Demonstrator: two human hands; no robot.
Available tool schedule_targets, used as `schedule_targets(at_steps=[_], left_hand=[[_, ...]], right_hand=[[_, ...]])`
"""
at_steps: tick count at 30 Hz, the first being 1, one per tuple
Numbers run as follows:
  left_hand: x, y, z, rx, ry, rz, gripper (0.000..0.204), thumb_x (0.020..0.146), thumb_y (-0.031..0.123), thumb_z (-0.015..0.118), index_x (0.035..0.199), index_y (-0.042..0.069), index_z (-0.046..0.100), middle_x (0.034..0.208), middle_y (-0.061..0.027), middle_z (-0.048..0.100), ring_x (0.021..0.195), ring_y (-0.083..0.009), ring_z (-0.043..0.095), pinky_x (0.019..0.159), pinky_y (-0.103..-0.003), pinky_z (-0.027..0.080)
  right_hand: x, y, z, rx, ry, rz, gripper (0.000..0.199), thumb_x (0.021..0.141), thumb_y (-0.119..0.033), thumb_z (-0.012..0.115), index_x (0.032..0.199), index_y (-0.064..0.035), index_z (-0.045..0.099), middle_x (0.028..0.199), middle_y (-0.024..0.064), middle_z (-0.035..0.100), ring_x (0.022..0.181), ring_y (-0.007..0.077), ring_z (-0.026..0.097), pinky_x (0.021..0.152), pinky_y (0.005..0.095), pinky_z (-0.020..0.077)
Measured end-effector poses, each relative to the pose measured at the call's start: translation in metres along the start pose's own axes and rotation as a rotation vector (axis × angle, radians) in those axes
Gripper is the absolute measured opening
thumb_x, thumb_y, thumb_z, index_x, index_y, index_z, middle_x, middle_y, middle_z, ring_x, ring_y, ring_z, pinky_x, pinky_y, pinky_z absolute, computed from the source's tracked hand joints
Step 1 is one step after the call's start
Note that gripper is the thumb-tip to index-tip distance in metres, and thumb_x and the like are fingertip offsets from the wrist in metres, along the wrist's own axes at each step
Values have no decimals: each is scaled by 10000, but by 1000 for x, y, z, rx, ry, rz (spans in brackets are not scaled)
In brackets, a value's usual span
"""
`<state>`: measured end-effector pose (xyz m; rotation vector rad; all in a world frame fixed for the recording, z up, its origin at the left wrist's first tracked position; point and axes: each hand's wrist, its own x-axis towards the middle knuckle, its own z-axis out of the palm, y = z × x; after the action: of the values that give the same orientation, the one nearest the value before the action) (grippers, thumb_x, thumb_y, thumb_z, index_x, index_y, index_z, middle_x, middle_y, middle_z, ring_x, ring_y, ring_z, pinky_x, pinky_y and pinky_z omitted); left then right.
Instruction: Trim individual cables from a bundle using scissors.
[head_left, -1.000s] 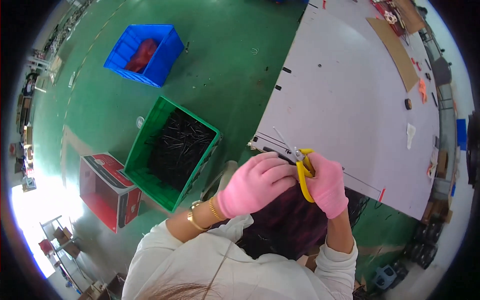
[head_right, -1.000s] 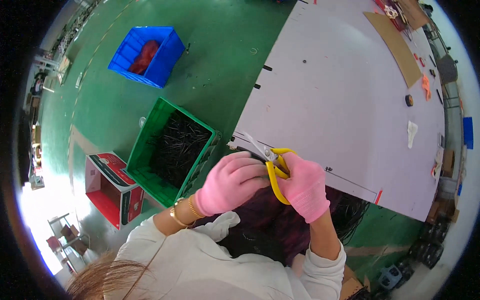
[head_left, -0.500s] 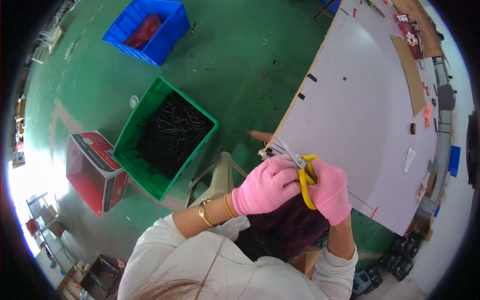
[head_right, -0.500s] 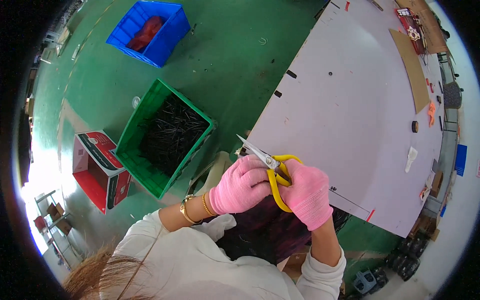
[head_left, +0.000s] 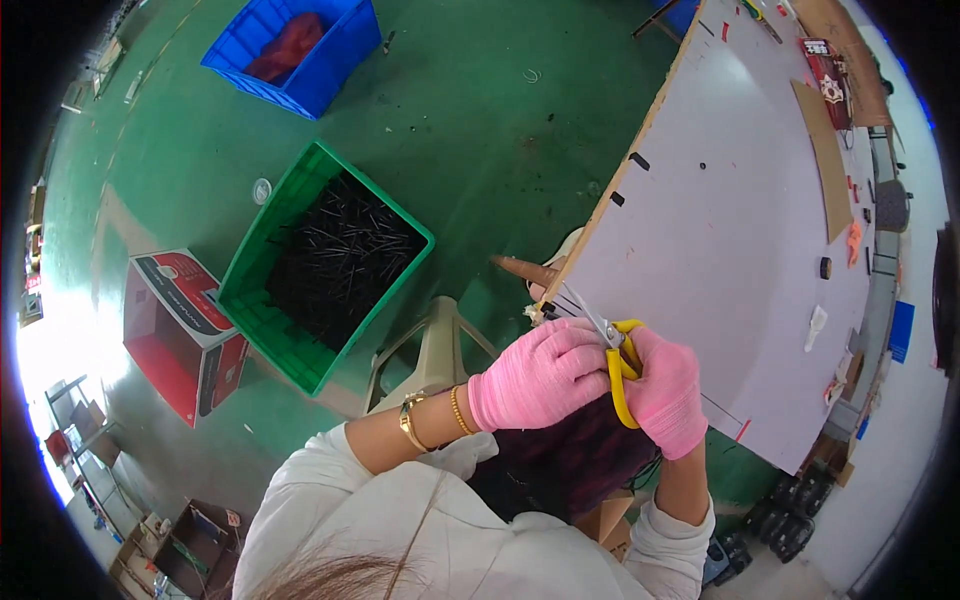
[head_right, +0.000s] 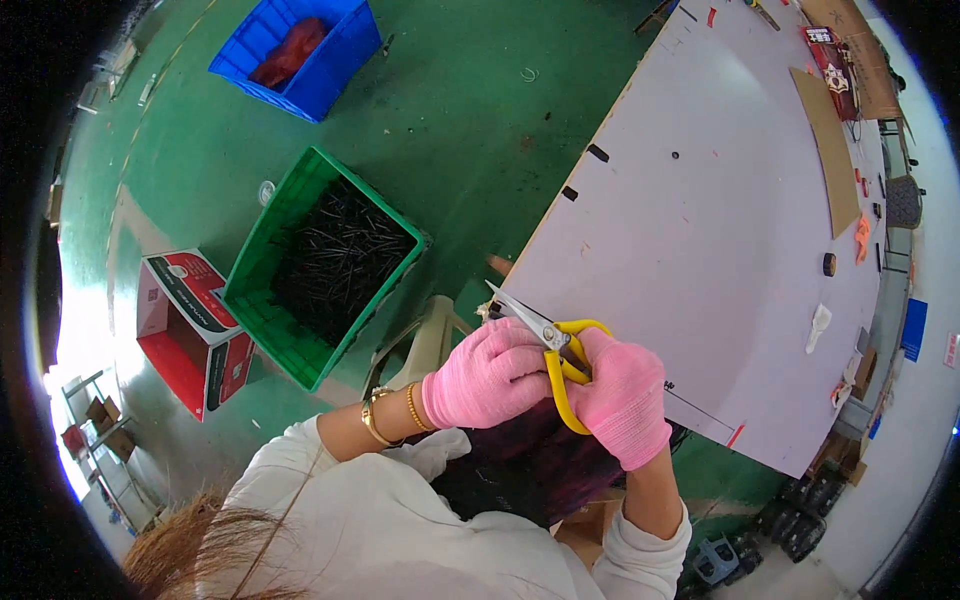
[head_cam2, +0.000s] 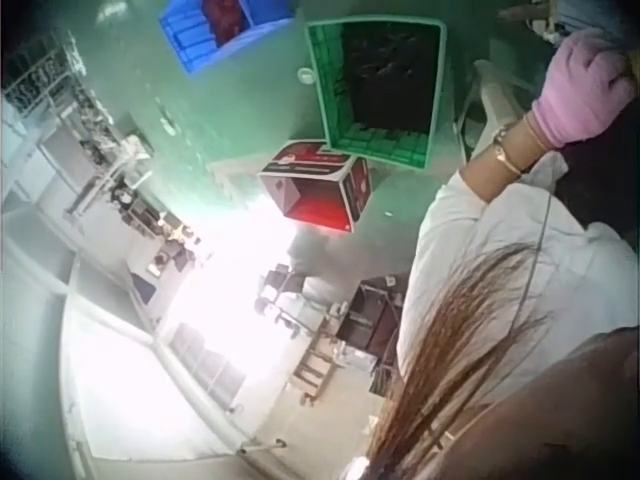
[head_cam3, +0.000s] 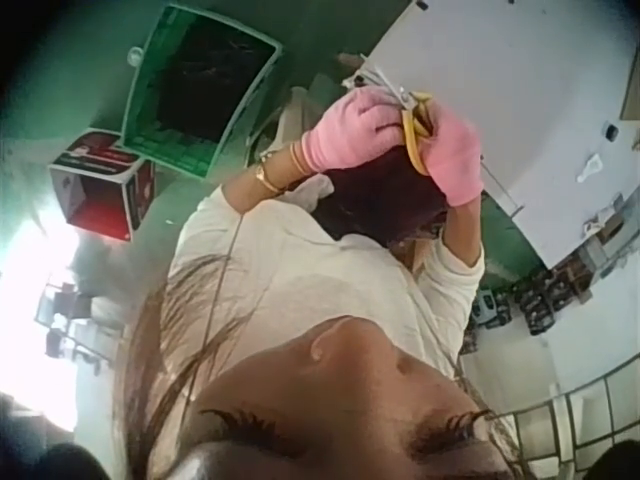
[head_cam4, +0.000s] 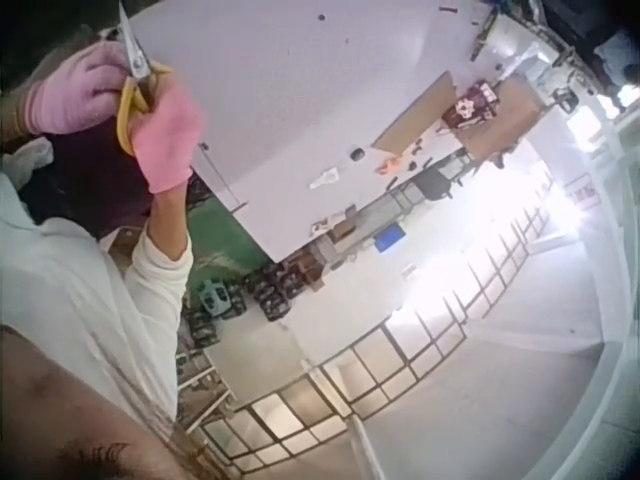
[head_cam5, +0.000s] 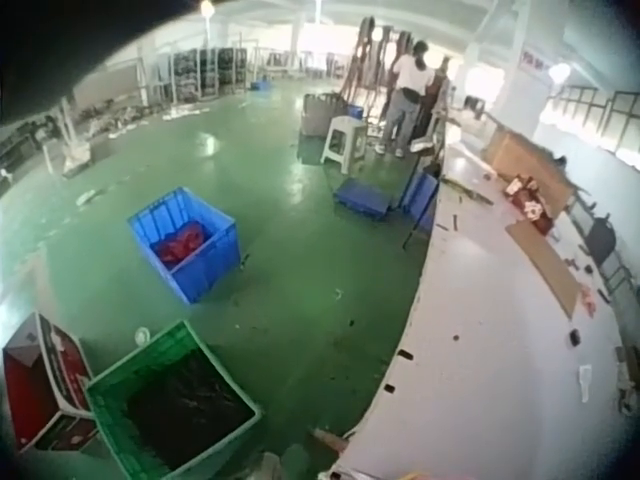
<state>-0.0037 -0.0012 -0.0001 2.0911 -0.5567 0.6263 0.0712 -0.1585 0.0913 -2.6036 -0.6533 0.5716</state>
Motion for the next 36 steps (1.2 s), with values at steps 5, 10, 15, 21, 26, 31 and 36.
schedule_targets(at_steps=[5, 10, 15, 21, 26, 31, 36], left_hand=[[-2, -5, 5, 2, 12, 7, 269, 634, 106, 750, 888, 133, 664, 1035, -41, 565, 1000, -266, 576, 844, -390, 519], [3, -5, 7, 9, 71, -14, 301, 633, 82, 769, 900, 151, 648, 1027, -11, 591, 962, -262, 581, 790, -384, 514], [5, -6, 10, 58, 71, -8, 337, 622, 58, 781, 923, 163, 675, 990, 5, 565, 929, -233, 558, 745, -368, 487], [10, -1, 14, 164, 36, -8, 423, 587, 81, 804, 988, 204, 752, 950, 23, 524, 897, -208, 520, 718, -343, 454], [12, 2, 12, 199, 22, -31, 415, 577, 80, 803, 973, 199, 766, 947, 26, 520, 897, -209, 515, 724, -338, 451], [15, 4, 13, 195, 28, -35, 366, 614, 56, 806, 951, 191, 760, 918, 22, 527, 898, -207, 520, 719, -339, 448], [27, 19, 12, 244, -102, -161, 284, 661, 116, 801, 920, 218, 748, 885, 34, 544, 910, -206, 535, 766, -357, 415]], right_hand=[[-2, 0, 1, -19, 10, 7, 279, 724, -230, 786, 836, -23, 637, 729, 204, 622, 688, 403, 629, 603, 427, 512], [-7, 2, -3, -11, 17, 20, 299, 759, -262, 787, 862, -26, 634, 717, 188, 625, 668, 393, 628, 592, 422, 509], [-32, 26, -22, 111, 17, 155, 268, 806, -182, 756, 822, 30, 592, 655, 205, 523, 564, 291, 586, 553, 358, 456], [-50, 66, -25, 283, -26, 379, 269, 816, -180, 747, 817, 42, 595, 626, 162, 544, 572, 120, 491, 546, 319, 428], [-43, 52, -32, 28, -42, 303, 299, 820, -244, 761, 841, 23, 627, 666, 192, 562, 572, 281, 560, 570, 353, 450], [-37, 51, -33, -41, -93, 313, 344, 822, -331, 755, 856, -8, 643, 736, 214, 599, 677, 383, 595, 614, 405, 476], [-31, 56, -30, -131, -156, 332, 338, 839, -367, 710, 887, -34, 672, 781, 206, 643, 754, 397, 636, 666, 434, 505]])
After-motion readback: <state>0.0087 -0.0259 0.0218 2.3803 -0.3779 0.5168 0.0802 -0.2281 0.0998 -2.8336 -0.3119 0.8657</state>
